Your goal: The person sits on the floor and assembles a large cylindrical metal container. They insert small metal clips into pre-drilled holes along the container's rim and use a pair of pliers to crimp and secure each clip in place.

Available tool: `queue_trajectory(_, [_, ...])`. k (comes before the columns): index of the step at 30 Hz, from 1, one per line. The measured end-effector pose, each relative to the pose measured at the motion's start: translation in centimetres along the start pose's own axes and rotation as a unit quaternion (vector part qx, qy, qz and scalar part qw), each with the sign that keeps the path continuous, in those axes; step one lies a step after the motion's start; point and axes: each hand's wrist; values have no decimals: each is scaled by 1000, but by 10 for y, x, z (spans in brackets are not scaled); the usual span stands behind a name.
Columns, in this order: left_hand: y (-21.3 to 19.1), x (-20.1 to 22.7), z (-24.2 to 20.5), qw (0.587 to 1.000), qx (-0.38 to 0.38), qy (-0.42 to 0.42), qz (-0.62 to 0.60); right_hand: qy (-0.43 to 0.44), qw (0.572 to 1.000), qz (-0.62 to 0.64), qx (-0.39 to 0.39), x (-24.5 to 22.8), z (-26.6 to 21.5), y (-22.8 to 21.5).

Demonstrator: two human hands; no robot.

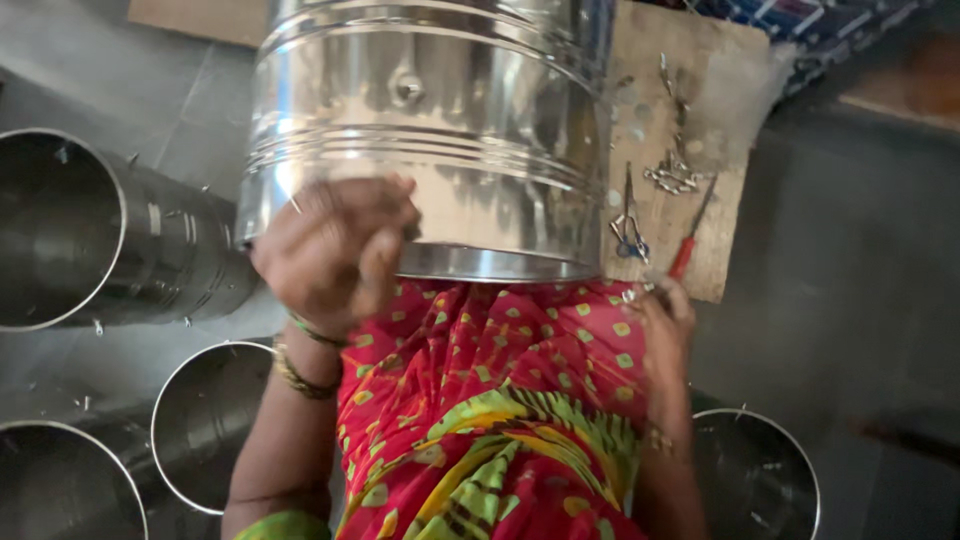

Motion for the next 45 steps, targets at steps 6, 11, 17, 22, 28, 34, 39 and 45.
queue_trajectory(6, [35,29,-76,990,-61,-14,-127,20,993,-29,-109,-63,-71,23])
queue_trajectory(11, [64,48,-138,945,-158,-207,-200,-6,976,43,-215,-71,-104,78])
queue_trajectory(17, [57,28,-162,927,-113,-303,-191,-36,957,62,-281,-79,-120,123])
queue_trajectory(22, [44,21,-159,924,-126,-304,-194,28,950,76,-301,-91,-120,131])
queue_trajectory(28, [42,23,-155,951,-112,-238,-163,-77,945,5,-318,-97,-124,133])
queue_trajectory(34, [46,22,-148,958,-148,-227,-95,15,961,11,-277,-103,-127,135])
queue_trajectory(39, [45,15,-135,971,-131,-177,-88,-64,961,-9,-270,-111,-128,137])
queue_trajectory(45, [47,8,-118,980,-144,-132,-29,-26,961,11,-276,-118,-120,136])
Point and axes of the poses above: each hand's wrist, its own z-axis towards the middle knuckle, its own y-axis out of the palm, x = y × z, and after that the axes turned 4 degrees about x, right-handed
